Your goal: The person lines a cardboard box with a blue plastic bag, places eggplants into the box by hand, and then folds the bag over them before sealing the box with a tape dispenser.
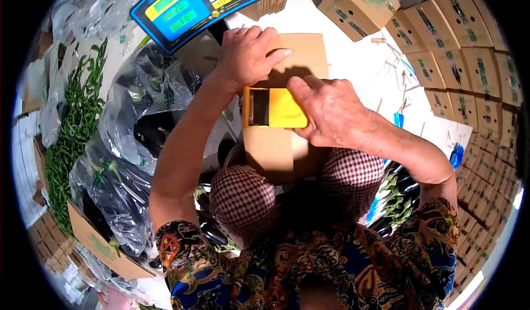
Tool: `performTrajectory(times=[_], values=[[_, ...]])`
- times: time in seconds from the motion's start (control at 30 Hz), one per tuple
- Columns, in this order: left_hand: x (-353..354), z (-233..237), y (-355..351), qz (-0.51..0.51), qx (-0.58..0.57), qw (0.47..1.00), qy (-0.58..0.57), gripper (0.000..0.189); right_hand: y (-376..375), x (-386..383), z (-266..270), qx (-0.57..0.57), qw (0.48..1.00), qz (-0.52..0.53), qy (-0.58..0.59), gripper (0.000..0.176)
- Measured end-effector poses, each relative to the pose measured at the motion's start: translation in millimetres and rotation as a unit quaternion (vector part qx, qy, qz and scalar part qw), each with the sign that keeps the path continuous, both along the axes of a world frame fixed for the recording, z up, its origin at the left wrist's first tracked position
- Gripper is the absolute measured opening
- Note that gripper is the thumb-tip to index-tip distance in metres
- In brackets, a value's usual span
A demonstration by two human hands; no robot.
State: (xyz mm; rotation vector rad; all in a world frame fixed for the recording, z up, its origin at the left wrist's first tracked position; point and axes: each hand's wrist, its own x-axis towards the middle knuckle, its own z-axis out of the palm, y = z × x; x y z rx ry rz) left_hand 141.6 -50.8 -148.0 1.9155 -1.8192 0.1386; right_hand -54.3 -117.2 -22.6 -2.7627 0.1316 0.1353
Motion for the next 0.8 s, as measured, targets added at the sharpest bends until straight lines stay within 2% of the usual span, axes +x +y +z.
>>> performTrajectory(times=[0.07, 0.17, 0.2, 0.3, 0.37, 0.4, 0.5, 0.63, 0.73, 0.8], values=[[-2.3, 16.0, -3.7, 0.018, 0.098, 0.994, 0.036, 0.043, 0.8, 0.9, 1.1, -0.003, 1.000, 0.010, 0.011, 0.049], [-2.0, -0.1, 1.1, -0.012, -0.041, 0.999, -0.005, 0.044, 3.0, 2.0, 0.3, 0.005, 1.000, 0.001, 0.013, 0.048], [-4.2, 7.2, 1.6, 0.008, -0.017, 0.998, 0.053, 0.046, 4.3, 0.7, -0.3, 0.006, 1.000, -0.003, 0.001, 0.048], [-2.0, 0.9, -2.3, 0.022, -0.057, 0.997, 0.052, 0.048, 4.9, -1.5, -2.9, 0.011, 0.999, -0.005, -0.032, 0.043], [1.4, -3.9, 1.1, 0.028, -0.026, 0.998, 0.040, 0.049, 9.4, -0.2, -8.6, 0.012, 0.997, -0.005, -0.075, 0.039], [2.2, -2.4, 0.5, 0.027, -0.011, 0.999, 0.033, 0.050, 14.3, 2.0, -11.9, -0.001, 0.997, -0.007, -0.071, 0.046], [5.2, 4.4, 4.0, 0.019, -0.009, 0.998, 0.058, 0.048, 20.9, 5.6, -7.9, -0.012, 1.000, 0.009, -0.016, 0.045], [1.8, 9.0, 2.5, 0.015, -0.021, 0.998, 0.049, 0.042, 12.7, 3.3, -10.9, 0.031, 0.999, -0.022, -0.025, 0.046], [3.0, 2.1, 2.1, 0.006, 0.014, 1.000, -0.021, 0.038, 7.7, 1.8, -7.0, 0.029, 0.999, -0.019, -0.028, 0.043], [4.3, -0.4, 2.9, -0.004, -0.033, 0.999, -0.033, 0.035, 5.1, 3.0, -3.1, 0.027, 1.000, -0.007, -0.013, 0.044]])
